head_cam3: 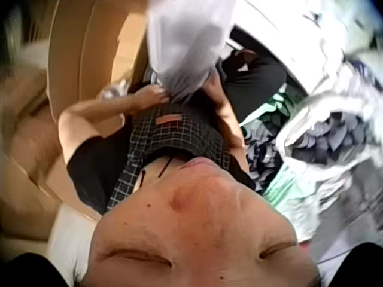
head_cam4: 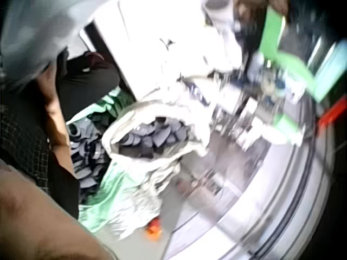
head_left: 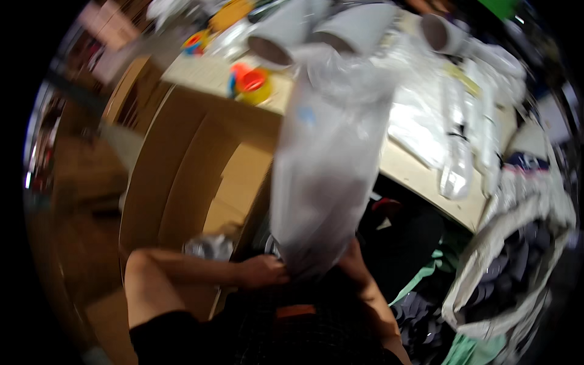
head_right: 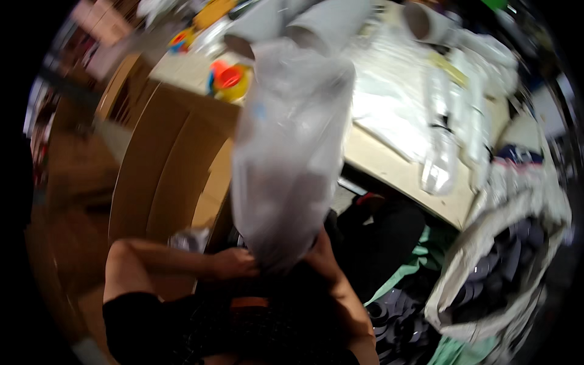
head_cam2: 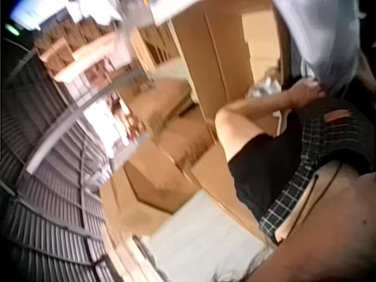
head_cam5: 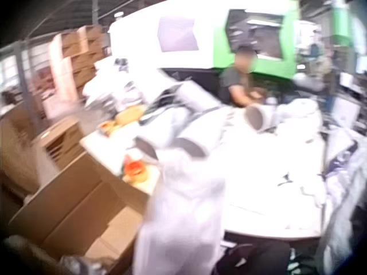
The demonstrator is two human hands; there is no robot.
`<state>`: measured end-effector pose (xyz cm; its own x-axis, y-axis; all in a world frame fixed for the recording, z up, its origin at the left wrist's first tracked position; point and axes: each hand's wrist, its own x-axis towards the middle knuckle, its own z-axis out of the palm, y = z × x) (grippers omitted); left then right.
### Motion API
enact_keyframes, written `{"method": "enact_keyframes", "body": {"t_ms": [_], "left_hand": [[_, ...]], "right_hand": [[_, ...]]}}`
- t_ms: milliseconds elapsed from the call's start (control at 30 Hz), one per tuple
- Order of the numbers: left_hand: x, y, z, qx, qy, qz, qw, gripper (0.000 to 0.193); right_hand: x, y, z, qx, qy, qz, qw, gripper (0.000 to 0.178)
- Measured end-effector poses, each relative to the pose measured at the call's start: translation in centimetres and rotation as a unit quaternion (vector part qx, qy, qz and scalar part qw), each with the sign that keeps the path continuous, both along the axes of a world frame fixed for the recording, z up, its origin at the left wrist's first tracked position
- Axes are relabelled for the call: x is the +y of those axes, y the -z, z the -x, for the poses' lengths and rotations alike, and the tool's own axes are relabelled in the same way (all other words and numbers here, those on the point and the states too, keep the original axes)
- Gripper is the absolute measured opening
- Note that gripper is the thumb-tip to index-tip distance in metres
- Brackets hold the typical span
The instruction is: The person assembles white electric kettles by attaching grey lids and handles. They pick up kettle bodies and parts from a table and a large green bag, fit the components together, and place the finished units into a cardboard box. The person also uses a tape dispenser to seal the box.
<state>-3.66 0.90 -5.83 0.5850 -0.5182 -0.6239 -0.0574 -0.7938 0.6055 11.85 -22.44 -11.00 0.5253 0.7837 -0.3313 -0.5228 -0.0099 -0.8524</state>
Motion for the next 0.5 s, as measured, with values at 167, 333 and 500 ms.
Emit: {"method": "enact_keyframes", "body": {"t_ms": [167, 333, 500], "left_hand": [[-1.4, -1.3, -4.2, 0.039, -0.412, 0.193, 0.889, 0.020], [4.9, -9.3, -8.1, 0.081, -0.576, 0.179, 0.794, 0.034], [12.7, 6.1, -1.6, 0.033, -0.743, 0.344, 0.574, 0.043]], "right_hand": [[9.9, -6.0, -2.8, -0.085, -0.099, -0.057, 0.990, 0.038], [4.1, -2.5, -4.2, -0.124, 0.008, -0.045, 0.991, 0.035], [-13.4, -5.5, -10.0, -0.246, 0.470, 0.128, 0.838, 0.015]]}}
